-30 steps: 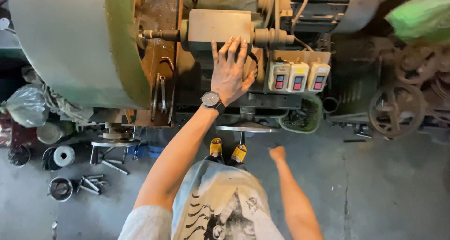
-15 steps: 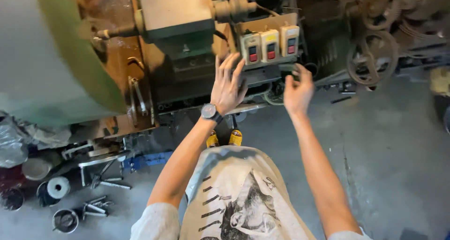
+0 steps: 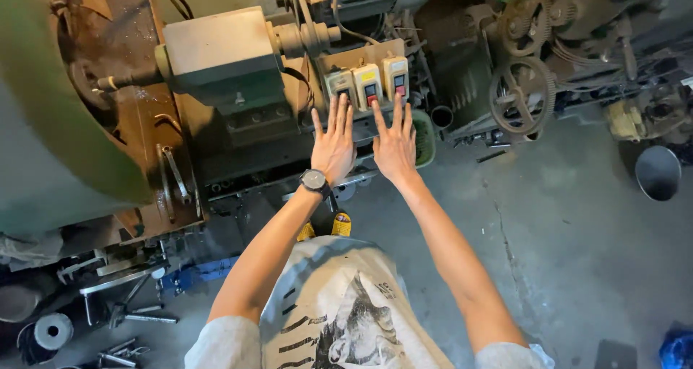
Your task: The person operates a metal lathe in a workshop, using a wrench to tighten the chuck and adjusting the machine's controls. They manipulate a cylindrical metal workpiece, securing it in the chuck and making adjustments to the lathe's settings.
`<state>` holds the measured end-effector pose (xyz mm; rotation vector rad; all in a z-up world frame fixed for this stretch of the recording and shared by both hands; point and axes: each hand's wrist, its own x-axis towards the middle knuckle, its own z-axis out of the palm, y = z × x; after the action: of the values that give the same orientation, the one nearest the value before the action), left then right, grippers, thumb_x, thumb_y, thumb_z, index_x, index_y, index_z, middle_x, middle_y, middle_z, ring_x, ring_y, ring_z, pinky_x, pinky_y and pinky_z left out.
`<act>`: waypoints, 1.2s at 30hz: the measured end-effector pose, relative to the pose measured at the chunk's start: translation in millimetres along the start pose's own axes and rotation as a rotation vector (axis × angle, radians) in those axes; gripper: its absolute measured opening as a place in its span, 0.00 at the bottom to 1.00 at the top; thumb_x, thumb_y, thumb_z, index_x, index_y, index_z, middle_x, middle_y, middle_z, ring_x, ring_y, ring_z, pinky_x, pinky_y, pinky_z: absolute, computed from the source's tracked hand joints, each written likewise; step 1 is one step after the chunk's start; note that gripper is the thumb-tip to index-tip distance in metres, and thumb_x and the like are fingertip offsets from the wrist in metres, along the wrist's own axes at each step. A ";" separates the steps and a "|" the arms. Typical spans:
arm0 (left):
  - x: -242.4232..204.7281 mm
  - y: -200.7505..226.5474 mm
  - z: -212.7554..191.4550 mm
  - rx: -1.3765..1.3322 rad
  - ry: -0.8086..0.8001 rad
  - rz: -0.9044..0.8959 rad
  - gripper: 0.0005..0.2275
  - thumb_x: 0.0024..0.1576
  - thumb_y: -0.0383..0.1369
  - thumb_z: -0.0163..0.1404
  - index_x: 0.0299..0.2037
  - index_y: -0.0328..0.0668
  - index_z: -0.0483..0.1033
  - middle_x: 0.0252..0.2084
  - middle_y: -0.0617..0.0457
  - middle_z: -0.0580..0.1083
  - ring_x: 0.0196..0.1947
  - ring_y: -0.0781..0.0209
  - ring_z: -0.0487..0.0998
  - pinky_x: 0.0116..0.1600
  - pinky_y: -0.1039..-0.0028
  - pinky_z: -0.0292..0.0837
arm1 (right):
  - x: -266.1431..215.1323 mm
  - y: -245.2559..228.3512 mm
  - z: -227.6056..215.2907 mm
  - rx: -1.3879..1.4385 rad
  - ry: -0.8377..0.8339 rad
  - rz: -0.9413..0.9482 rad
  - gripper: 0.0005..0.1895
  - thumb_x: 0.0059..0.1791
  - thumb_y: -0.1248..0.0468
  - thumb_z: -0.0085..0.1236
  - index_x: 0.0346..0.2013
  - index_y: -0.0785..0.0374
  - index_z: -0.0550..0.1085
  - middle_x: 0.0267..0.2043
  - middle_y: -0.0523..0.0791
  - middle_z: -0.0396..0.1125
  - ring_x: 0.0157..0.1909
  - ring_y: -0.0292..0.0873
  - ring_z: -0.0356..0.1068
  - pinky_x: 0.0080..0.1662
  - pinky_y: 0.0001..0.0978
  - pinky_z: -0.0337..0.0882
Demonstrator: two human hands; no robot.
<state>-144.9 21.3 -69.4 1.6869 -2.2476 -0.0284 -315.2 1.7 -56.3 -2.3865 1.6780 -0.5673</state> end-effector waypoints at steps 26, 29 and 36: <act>-30.9 -66.3 -123.4 -0.328 0.348 -0.107 0.29 0.54 0.23 0.57 0.67 0.35 0.61 0.72 0.38 0.57 0.77 0.36 0.53 0.78 0.37 0.44 | -184.8 131.4 255.1 0.246 -0.065 0.735 0.31 0.45 0.65 0.60 0.60 0.77 0.66 0.60 0.65 0.66 0.63 0.66 0.65 0.64 0.50 0.63; -22.5 -102.8 -146.8 -0.195 0.360 -0.135 0.29 0.58 0.25 0.58 0.69 0.35 0.61 0.75 0.39 0.55 0.78 0.35 0.51 0.79 0.36 0.40 | -266.9 140.7 389.4 0.258 -0.426 0.582 0.42 0.44 0.54 0.62 0.66 0.73 0.61 0.65 0.64 0.60 0.60 0.66 0.64 0.57 0.52 0.66; 10.2 -130.6 -148.5 -0.037 -0.015 -0.135 0.34 0.59 0.36 0.59 0.73 0.31 0.58 0.77 0.36 0.55 0.79 0.36 0.50 0.76 0.33 0.31 | -238.1 16.2 468.0 0.303 -1.025 0.302 0.25 0.50 0.50 0.49 0.57 0.58 0.76 0.65 0.50 0.69 0.71 0.51 0.63 0.69 0.43 0.61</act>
<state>14.6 -0.6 46.0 1.8218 -2.1263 -0.1131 -212.5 181.2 -539.1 -1.6522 1.2738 0.3861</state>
